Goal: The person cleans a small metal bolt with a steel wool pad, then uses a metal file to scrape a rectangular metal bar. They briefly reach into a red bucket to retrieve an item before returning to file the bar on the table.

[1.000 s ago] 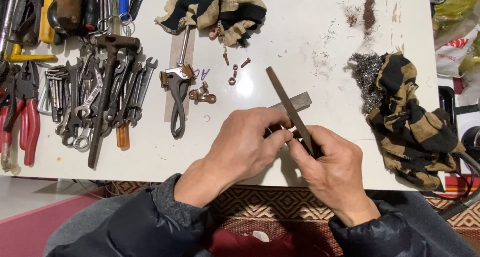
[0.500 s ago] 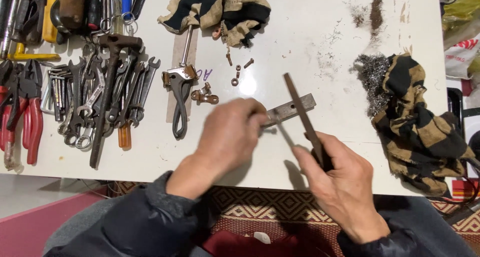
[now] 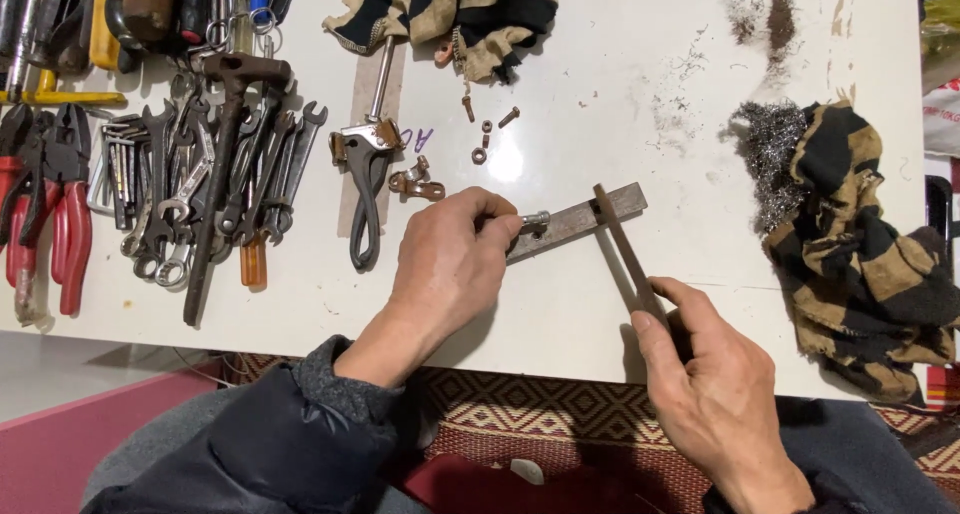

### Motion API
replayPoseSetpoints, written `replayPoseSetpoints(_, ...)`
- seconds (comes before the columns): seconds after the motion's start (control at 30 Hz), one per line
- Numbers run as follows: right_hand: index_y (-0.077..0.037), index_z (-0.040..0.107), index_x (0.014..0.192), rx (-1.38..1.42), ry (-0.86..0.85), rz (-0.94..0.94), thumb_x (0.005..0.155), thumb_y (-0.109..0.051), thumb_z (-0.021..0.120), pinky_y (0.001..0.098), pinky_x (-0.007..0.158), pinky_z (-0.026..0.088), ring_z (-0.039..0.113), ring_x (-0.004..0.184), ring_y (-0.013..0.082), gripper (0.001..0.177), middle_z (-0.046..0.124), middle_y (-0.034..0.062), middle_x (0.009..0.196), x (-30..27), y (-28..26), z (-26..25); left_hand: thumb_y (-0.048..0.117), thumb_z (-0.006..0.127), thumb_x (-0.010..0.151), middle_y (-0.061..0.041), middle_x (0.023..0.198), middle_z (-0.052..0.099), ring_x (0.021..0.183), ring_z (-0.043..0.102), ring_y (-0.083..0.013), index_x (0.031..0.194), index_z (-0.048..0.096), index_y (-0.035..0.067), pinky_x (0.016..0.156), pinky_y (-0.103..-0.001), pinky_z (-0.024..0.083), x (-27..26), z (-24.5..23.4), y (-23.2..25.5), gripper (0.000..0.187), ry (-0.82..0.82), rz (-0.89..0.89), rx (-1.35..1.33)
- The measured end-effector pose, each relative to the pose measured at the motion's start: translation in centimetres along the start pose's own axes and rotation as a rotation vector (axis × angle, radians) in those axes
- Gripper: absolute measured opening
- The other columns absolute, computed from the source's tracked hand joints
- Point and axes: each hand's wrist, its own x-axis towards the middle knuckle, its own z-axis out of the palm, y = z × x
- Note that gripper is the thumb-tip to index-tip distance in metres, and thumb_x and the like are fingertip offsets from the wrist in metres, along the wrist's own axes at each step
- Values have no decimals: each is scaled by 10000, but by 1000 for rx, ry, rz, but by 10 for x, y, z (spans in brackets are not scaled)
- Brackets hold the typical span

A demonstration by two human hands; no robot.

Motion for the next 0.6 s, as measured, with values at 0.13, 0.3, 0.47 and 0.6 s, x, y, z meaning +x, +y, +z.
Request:
replayPoseSetpoints(0.13,-281,646,1326,-2,68,-151,913,-404,567,373,816,544,728,838,206,439,803,-25,1000,1,5,3,336,558,884,-9,932,786,880,690,-208,989,769,167,790,-376,506,-1,5,-5,290,15,21,-13)
replayPoseSetpoints(0.3,-261,653,1322,23,35,-154,916,-382,553,349,814,560,744,842,172,435,815,-57,1007,-7,-1,6,304,538,947,-45,1016,753,897,672,-268,1033,743,147,752,-433,503,0,17,-18,272,29,119,77)
replayPoseSetpoints(0.47,-171,632,1333,39,159,-446,932,-282,577,385,899,530,717,1016,240,420,753,32,1188,-10,9,22,240,575,1013,-85,858,656,681,636,-306,990,690,114,555,-473,516,-2,29,-31,171,164,391,304)
replayPoseSetpoints(0.6,-67,633,1319,85,285,-698,931,-116,634,342,890,562,727,992,215,391,748,86,1154,-16,9,30,225,637,979,-82,852,628,641,610,-330,971,667,105,498,-488,485,0,36,-41,124,238,485,355)
